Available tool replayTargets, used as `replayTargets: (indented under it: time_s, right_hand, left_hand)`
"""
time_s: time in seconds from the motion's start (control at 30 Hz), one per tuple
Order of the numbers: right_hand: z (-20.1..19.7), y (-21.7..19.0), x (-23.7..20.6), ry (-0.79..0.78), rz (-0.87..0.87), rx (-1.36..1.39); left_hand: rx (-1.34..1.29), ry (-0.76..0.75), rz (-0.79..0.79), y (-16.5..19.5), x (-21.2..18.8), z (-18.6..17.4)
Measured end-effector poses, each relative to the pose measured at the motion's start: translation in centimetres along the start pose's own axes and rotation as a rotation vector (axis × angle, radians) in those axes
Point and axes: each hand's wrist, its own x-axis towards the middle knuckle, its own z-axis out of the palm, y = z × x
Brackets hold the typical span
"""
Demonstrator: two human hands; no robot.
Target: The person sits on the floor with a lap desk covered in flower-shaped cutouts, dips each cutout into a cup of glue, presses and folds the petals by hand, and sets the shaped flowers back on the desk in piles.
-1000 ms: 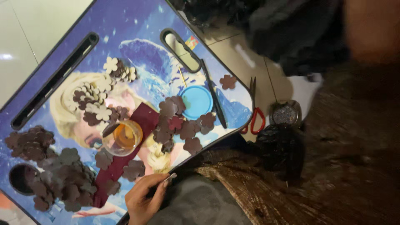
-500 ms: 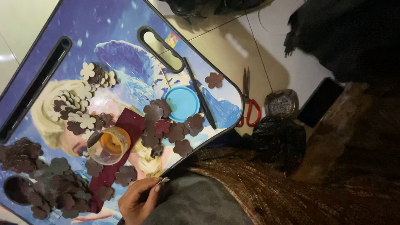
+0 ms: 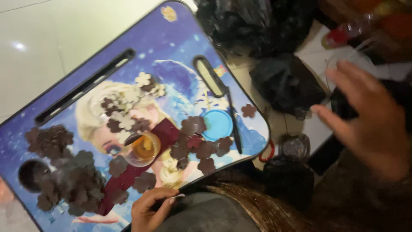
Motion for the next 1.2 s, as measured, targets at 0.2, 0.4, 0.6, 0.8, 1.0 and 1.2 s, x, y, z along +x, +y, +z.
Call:
replayTargets:
  time_s: [0.2, 0.4, 0.6, 0.8, 1.0, 1.2]
  right_hand:
    - [-3.6, -15.2, -0.8, 0.117, 0.141, 1.047]
    - [-1.6, -30.1, -1.5, -0.102, -0.147, 1.379]
    - [-2.2, -41.4, 0.4, -0.255, -0.337, 1.299]
    - [-1.5, -47.9, 0.3, -0.211, -0.394, 1.174]
    - [0.2, -50.5, 0.0, 0.044, -0.529, 0.811]
    - [1.2, -50.7, -0.3, 0.125, -0.605, 0.684]
  left_hand:
    - [-0.293, 0.275, -0.152, 5.0, -2.3, -6.2]
    - [-0.609, 0.479, -0.187, 8.6, -2.2, -12.8]
    - [-0.795, 0.491, -0.224, 9.0, -3.4, -18.0]
    - [-0.91, 0.479, -0.135, 7.7, -5.6, -21.2]
    - [-0.774, 0.447, -0.206, 7.0, -7.2, -21.9]
    - [-0.746, 0.412, -0.194, 7.0, -7.5, -22.0]
